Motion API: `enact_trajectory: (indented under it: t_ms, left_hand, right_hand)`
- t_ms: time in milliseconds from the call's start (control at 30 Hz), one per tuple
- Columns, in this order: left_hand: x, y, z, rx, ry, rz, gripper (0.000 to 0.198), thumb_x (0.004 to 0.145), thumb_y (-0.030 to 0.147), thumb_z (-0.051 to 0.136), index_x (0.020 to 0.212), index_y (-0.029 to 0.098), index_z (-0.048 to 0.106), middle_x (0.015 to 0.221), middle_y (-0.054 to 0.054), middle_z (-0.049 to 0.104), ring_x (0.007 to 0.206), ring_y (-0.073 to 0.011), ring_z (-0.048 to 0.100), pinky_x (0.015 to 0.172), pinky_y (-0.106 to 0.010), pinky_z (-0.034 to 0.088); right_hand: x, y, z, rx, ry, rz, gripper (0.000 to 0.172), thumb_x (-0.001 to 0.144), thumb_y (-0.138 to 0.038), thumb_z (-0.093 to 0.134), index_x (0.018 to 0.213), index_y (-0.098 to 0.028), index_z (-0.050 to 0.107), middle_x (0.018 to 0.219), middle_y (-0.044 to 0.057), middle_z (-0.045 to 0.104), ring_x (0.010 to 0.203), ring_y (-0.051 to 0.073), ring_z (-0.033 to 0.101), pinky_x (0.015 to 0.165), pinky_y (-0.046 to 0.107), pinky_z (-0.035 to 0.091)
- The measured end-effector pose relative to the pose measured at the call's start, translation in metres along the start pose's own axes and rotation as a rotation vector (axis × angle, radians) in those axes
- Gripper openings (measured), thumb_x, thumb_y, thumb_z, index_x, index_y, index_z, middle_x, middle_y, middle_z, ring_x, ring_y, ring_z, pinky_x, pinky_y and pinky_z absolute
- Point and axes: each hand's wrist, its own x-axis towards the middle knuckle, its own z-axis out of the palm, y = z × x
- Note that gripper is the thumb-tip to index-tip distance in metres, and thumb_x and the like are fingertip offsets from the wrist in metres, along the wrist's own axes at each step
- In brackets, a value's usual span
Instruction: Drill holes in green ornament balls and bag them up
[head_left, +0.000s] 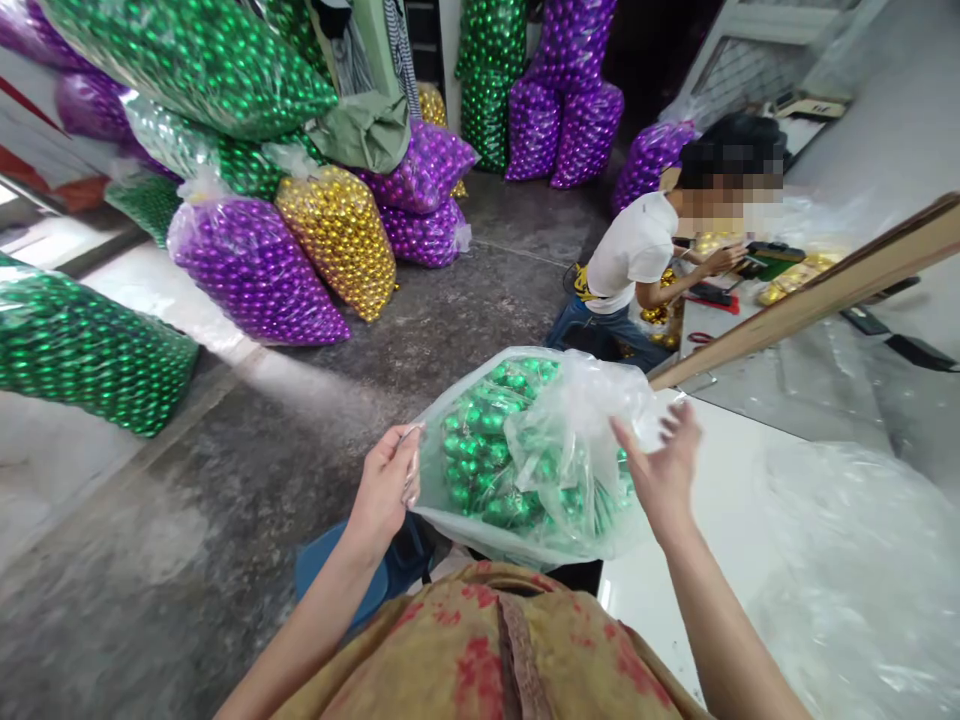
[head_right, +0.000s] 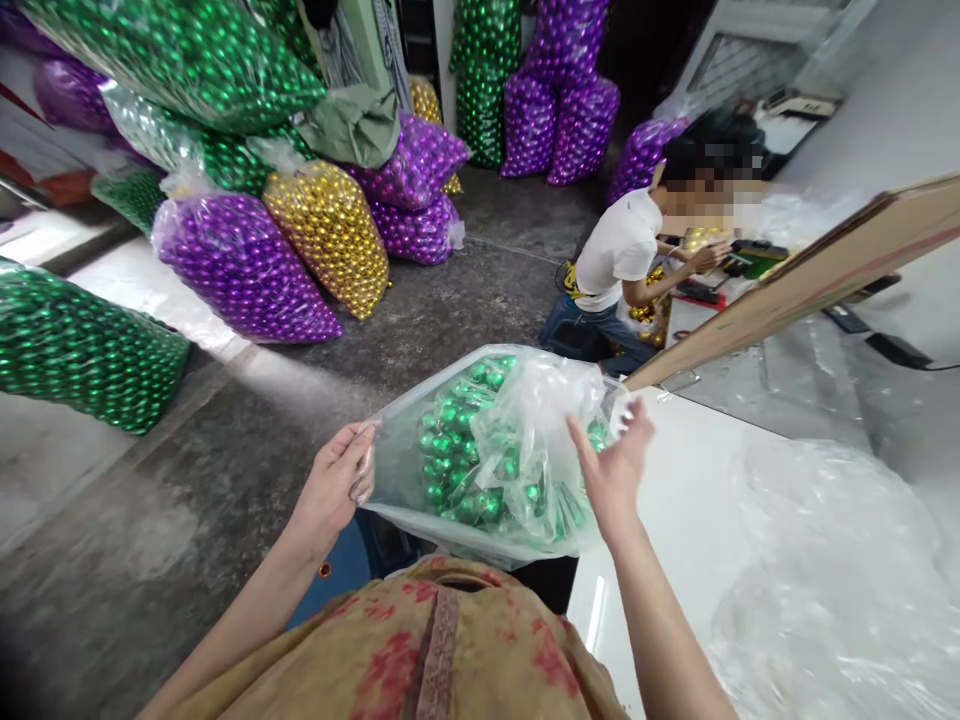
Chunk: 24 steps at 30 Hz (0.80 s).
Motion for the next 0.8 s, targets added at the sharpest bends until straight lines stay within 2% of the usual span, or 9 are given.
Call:
enact_trajectory:
  t_ms: [67,100,200,267,367,433,567,633,800]
  left_hand:
    - [-0.001,0.0,0.0,-0.006,-0.007,-0.004,0.04,0.074,0.05,0.073,0.095,0.019,0.057,0.046,0.012,0.033,0.031,-0.0026,0.023,0.03,-0.014,0.022]
    - [-0.001,-0.001,0.0,-0.008,-0.012,-0.008,0.041,0.074,0.05,0.073,0.096,0.019,0.057,0.046,0.012,0.033,0.031,-0.0027,0.022,0.03,-0.014,0.021]
    - [-0.002,-0.001,0.002,-0.002,-0.016,-0.022,0.042,0.074,0.05,0.073,0.098,0.019,0.058,0.046,0.012,0.034,0.031,-0.0032,0.022,0.029,-0.014,0.021]
    - [-0.003,-0.001,0.003,0.004,-0.015,-0.028,0.043,0.073,0.05,0.073,0.098,0.019,0.058,0.046,0.013,0.034,0.031,-0.0035,0.023,0.029,-0.015,0.021]
    - [-0.004,0.0,0.003,0.006,-0.019,-0.032,0.043,0.072,0.05,0.074,0.097,0.019,0.058,0.045,0.013,0.034,0.031,-0.0032,0.023,0.029,-0.014,0.021]
    - [-0.005,0.001,0.002,0.005,-0.013,-0.031,0.043,0.071,0.049,0.074,0.096,0.019,0.058,0.045,0.013,0.034,0.03,-0.0033,0.024,0.029,-0.015,0.021]
    - [-0.006,0.001,0.0,-0.001,0.003,-0.019,0.041,0.072,0.051,0.073,0.093,0.019,0.057,0.045,0.012,0.033,0.03,-0.0039,0.023,0.029,-0.015,0.021]
    - [-0.006,0.0,-0.002,-0.001,0.003,-0.013,0.039,0.073,0.051,0.072,0.09,0.02,0.057,0.045,0.012,0.032,0.031,-0.0039,0.023,0.029,-0.015,0.022]
    - [-0.005,-0.002,-0.005,-0.013,0.006,-0.002,0.037,0.073,0.051,0.072,0.087,0.02,0.057,0.043,0.012,0.032,0.031,-0.0042,0.023,0.029,-0.015,0.022]
  right_hand:
    - [-0.021,-0.016,-0.013,-0.119,0.167,-0.219,0.071,0.082,-0.037,0.067,0.144,-0.022,0.036,0.135,0.019,0.047,0.125,0.035,0.048,0.1,0.056,0.045]
    - [-0.033,-0.024,-0.013,-0.125,0.101,-0.378,0.065,0.083,-0.031,0.065,0.142,-0.028,0.039,0.132,0.016,0.05,0.125,0.033,0.048,0.1,0.054,0.046]
    - [-0.07,-0.036,0.013,-0.151,-0.495,-0.784,0.057,0.085,-0.024,0.06,0.138,-0.036,0.043,0.133,0.008,0.054,0.128,0.031,0.048,0.102,0.053,0.047]
    - [-0.086,-0.026,0.044,-0.304,-0.73,-0.843,0.055,0.085,-0.018,0.058,0.137,-0.033,0.047,0.145,0.008,0.047,0.137,0.036,0.039,0.106,0.06,0.041]
    - [-0.092,0.0,0.078,-0.451,-0.8,-0.793,0.036,0.085,-0.008,0.052,0.117,-0.021,0.063,0.142,0.012,0.05,0.14,0.039,0.034,0.104,0.059,0.041]
    - [-0.085,0.01,0.08,-0.444,-0.773,-0.744,0.027,0.085,-0.005,0.05,0.1,-0.018,0.068,0.127,0.013,0.061,0.135,0.036,0.042,0.1,0.054,0.046]
    - [-0.053,-0.012,0.041,-0.032,-0.49,-0.582,0.01,0.086,-0.014,0.058,0.088,-0.02,0.066,0.094,0.007,0.07,0.102,0.025,0.061,0.088,0.044,0.052]
    - [-0.035,-0.034,0.012,0.24,-0.366,-0.442,0.006,0.085,-0.019,0.063,0.088,-0.023,0.066,0.093,0.005,0.069,0.092,0.02,0.062,0.086,0.042,0.051]
    - [-0.009,-0.062,-0.035,0.673,-0.44,-0.074,0.005,0.087,-0.028,0.063,0.085,-0.024,0.065,0.086,0.001,0.069,0.081,0.016,0.066,0.072,0.031,0.052]
